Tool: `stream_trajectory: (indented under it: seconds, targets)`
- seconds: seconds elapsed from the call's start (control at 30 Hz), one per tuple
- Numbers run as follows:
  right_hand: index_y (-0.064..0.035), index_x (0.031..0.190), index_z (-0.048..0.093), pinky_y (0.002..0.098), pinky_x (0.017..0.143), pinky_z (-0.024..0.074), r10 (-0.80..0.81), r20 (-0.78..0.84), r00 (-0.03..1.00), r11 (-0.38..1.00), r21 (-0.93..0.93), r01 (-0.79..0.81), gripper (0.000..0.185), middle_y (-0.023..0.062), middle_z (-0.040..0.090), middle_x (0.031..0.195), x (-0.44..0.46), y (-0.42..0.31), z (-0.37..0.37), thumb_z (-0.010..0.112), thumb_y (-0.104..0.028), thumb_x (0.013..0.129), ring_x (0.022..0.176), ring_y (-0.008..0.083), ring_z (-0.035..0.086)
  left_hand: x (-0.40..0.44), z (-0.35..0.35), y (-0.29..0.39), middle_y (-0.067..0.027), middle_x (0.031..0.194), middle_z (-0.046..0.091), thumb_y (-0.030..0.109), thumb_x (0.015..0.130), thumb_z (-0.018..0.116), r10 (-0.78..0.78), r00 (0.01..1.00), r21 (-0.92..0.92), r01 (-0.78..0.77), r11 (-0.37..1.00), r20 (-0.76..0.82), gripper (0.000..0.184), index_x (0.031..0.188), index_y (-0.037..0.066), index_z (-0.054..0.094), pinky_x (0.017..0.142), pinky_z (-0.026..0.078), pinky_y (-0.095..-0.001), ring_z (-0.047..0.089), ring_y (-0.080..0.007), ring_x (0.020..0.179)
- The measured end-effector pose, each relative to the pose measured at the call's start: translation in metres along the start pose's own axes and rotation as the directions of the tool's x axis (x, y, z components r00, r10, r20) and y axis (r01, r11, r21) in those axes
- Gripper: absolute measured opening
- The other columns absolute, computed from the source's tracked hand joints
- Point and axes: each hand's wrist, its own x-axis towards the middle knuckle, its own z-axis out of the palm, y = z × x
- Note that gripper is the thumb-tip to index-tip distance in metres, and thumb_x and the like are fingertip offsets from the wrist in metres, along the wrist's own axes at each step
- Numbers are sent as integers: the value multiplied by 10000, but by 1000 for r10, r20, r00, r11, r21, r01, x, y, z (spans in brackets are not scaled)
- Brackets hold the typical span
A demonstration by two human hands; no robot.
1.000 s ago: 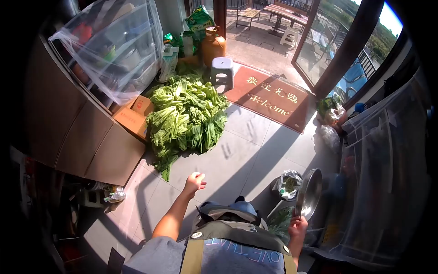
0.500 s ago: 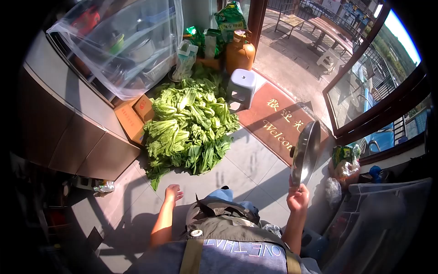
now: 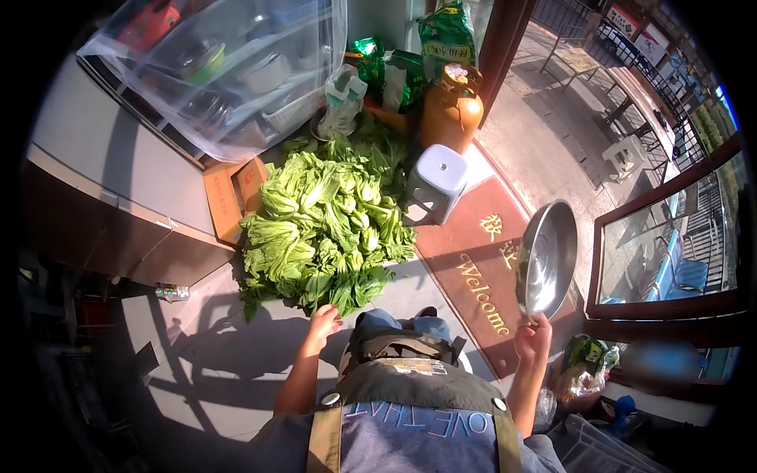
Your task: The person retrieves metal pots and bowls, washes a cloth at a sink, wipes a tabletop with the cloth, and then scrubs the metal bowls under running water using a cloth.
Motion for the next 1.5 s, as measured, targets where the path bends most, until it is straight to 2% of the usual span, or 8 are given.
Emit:
stream_trajectory:
  seconds: [0.33, 0.57, 0.8, 1.13, 1.3, 1.37, 1.47, 1.5]
  targets:
    - [-9, 783, 464, 152, 335, 355, 171, 254, 952, 949, -303, -89, 58, 61, 504, 634, 167, -44, 230, 446, 14, 733, 457, 118, 455, 17, 28, -6, -110, 924, 573, 232, 847, 522, -145, 936, -345, 27, 938, -321, 317, 1109, 57, 482, 623, 503, -323, 600, -217, 747]
    - [28, 765, 472, 160, 329, 362, 286, 97, 953, 868, -448, -215, 67, 88, 505, 613, 235, -32, 290, 430, -19, 742, 439, 132, 456, 56, 53, 53, -106, 919, 569, 217, 838, 509, -59, 952, -344, -50, 938, -299, 358, 1153, 56, 457, 673, 489, -331, 595, -225, 778]
    - [-2, 723, 489, 239, 456, 437, -71, 396, 915, 617, -703, 352, 49, 66, 485, 641, 288, -24, 408, 451, -25, 743, 579, 169, 524, 64, 52, 88, -130, 940, 562, 250, 847, 525, -78, 887, -462, -161, 872, -455, 362, 1143, 54, 453, 682, 488, -358, 589, -251, 799]
    - [37, 962, 502, 294, 519, 551, -68, 550, 833, 399, -750, 528, 214, 146, 564, 850, 470, 16, 670, 453, -62, 778, 657, 226, 601, 134, 60, 172, -101, 819, 569, 218, 847, 517, -174, 821, -627, -259, 734, -544, 313, 1107, 49, 475, 601, 485, -321, 582, -201, 683]
    - [90, 1049, 444, 319, 449, 547, -284, 553, 783, -80, -827, 556, 332, 205, 587, 901, 599, 60, 805, 490, -87, 772, 654, 272, 633, 204, 72, 293, -85, 784, 578, 191, 842, 519, -95, 870, -476, -170, 863, -483, 239, 1041, 59, 534, 543, 472, -278, 583, -180, 652]
    - [83, 1044, 389, 334, 454, 544, -275, 590, 759, -15, -792, 610, 354, 230, 568, 926, 670, 79, 852, 523, -90, 766, 649, 295, 634, 233, 76, 342, -97, 812, 591, 198, 835, 525, -67, 890, -331, -97, 939, -452, 223, 1008, 63, 569, 588, 481, -295, 590, -201, 671]
    - [82, 1035, 368, 334, 463, 543, -253, 557, 791, 96, -799, 593, 369, 244, 556, 938, 706, 115, 913, 537, -103, 763, 654, 319, 634, 297, 51, 370, -104, 881, 610, 226, 825, 534, 671, 681, 760, -260, 595, -292, 239, 992, 68, 595, 693, 469, -321, 597, -238, 768]
    - [83, 1032, 371, 331, 465, 543, -246, 531, 811, 137, -809, 572, 368, 244, 556, 937, 708, 128, 931, 536, -108, 764, 657, 324, 633, 278, 67, 445, -135, 971, 603, 267, 824, 537, 356, 805, 350, -198, 916, -475, 311, 1040, 47, 577, 789, 434, -344, 577, -272, 890]
